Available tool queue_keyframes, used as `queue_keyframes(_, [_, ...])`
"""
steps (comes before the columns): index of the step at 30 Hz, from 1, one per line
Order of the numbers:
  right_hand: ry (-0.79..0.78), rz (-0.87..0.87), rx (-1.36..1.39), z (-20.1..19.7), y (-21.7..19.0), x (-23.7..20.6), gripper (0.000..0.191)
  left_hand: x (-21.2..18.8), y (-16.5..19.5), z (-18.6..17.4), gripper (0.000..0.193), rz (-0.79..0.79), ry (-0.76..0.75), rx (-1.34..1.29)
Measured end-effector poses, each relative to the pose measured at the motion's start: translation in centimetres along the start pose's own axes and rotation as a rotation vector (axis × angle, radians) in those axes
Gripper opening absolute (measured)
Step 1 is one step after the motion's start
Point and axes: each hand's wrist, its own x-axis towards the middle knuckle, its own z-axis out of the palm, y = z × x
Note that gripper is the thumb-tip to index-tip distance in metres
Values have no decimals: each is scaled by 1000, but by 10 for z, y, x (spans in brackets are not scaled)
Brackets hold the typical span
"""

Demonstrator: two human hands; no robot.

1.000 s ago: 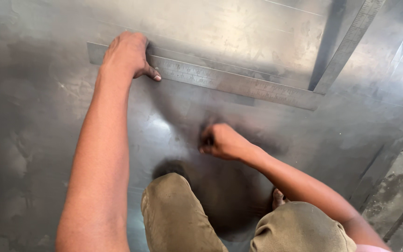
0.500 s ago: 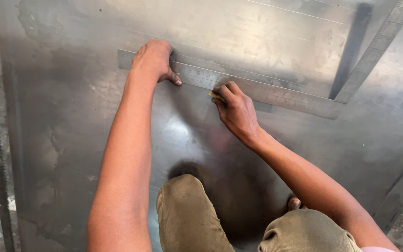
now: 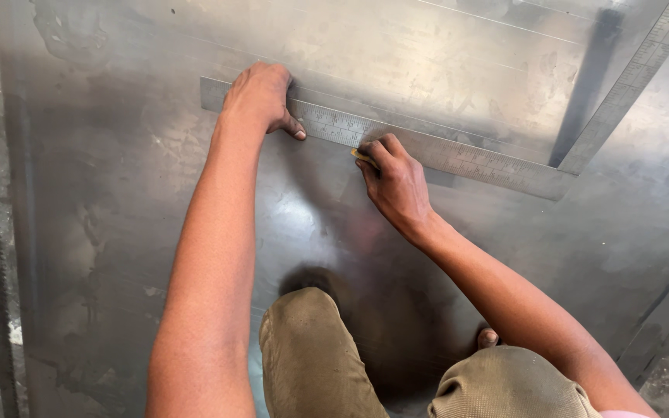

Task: The person uses a metal square and a marking tool to draw straight grid lines on a large metal sheet. They frequently reposition the square to align with previous marks while crouching on the floor.

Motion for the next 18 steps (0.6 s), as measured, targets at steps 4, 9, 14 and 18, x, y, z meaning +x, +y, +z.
queue_keyframes(4, [13,-40,0,1,3,0,13,0,0,2,71,-12,-8,5])
queue_keyframes(9, [-18,-55,-76,1,2,1,9,2,-1,1,69,10,7,6])
queue_keyframes(14, [-60,-24,-99,-2,-3,6,11,1,-1,0,68,8,-6,15])
queue_keyframes(18, [-71,-24,-97,-1,-3,6,11,0,1,-2,69,-6,19,23])
